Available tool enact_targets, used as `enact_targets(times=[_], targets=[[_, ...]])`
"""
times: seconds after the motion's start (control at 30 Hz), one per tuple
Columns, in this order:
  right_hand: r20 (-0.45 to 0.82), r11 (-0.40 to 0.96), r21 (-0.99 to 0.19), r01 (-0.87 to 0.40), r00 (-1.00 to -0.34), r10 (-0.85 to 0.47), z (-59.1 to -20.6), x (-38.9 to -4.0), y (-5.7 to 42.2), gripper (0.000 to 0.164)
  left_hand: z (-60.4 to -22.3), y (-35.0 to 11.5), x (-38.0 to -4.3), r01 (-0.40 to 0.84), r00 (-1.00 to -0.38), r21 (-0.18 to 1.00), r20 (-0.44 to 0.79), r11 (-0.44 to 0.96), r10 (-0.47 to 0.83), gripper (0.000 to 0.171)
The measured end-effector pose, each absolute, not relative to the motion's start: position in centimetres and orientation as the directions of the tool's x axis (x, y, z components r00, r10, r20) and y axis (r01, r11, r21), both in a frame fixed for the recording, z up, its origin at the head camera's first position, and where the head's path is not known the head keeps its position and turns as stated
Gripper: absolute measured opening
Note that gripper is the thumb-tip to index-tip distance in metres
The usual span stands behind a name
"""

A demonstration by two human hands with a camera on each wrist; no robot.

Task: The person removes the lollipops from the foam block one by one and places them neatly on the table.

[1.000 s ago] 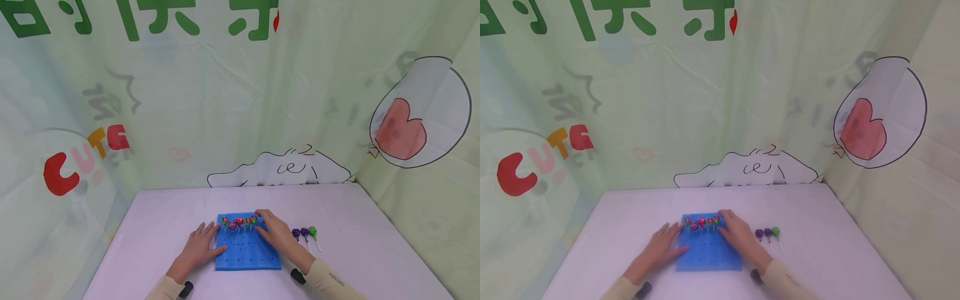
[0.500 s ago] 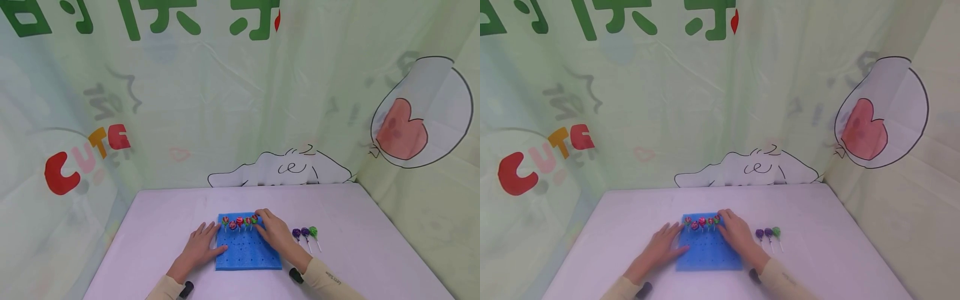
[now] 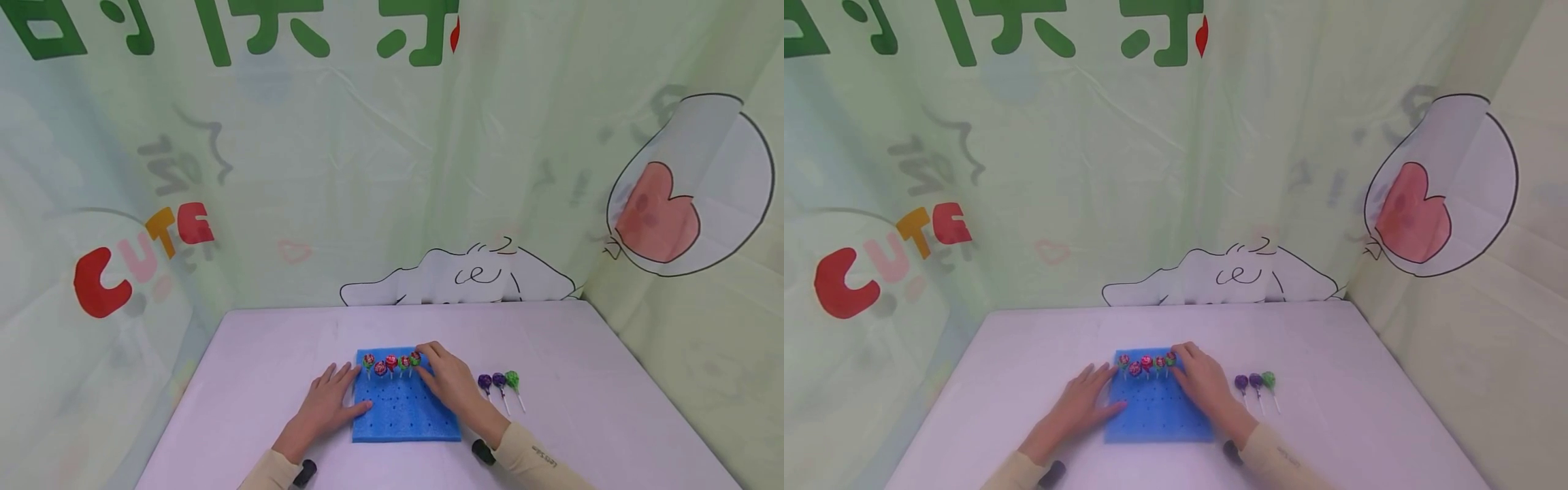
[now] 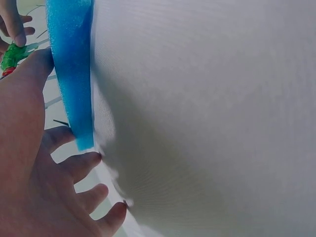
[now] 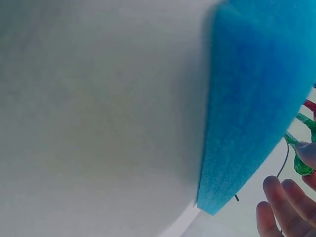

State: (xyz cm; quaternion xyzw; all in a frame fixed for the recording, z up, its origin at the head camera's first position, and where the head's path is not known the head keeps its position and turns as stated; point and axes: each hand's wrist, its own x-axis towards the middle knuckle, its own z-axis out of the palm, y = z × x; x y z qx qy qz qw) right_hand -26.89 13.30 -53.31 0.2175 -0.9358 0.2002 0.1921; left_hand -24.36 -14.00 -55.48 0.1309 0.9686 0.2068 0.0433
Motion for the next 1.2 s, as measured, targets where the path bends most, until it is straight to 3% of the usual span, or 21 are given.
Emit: enact_targets(times=[0.83, 1.2], targets=[[0.544, 0.815, -0.281, -0.507, -0.784, -0.3, -52.6, -27.3, 13.8, 0.035, -55.4, -14.0, -24.2, 0.245, -0.959, 0.434, -0.026, 0.867, 0.284, 0.086], [0.402, 0.821, -0.401, -0.406, -0.883, -0.24, -50.9, -26.9, 14.3, 0.031, -55.7, -14.0, -24.4, 0.234, -0.962, 0.426, -0.027, 0.874, 0.271, 0.085]])
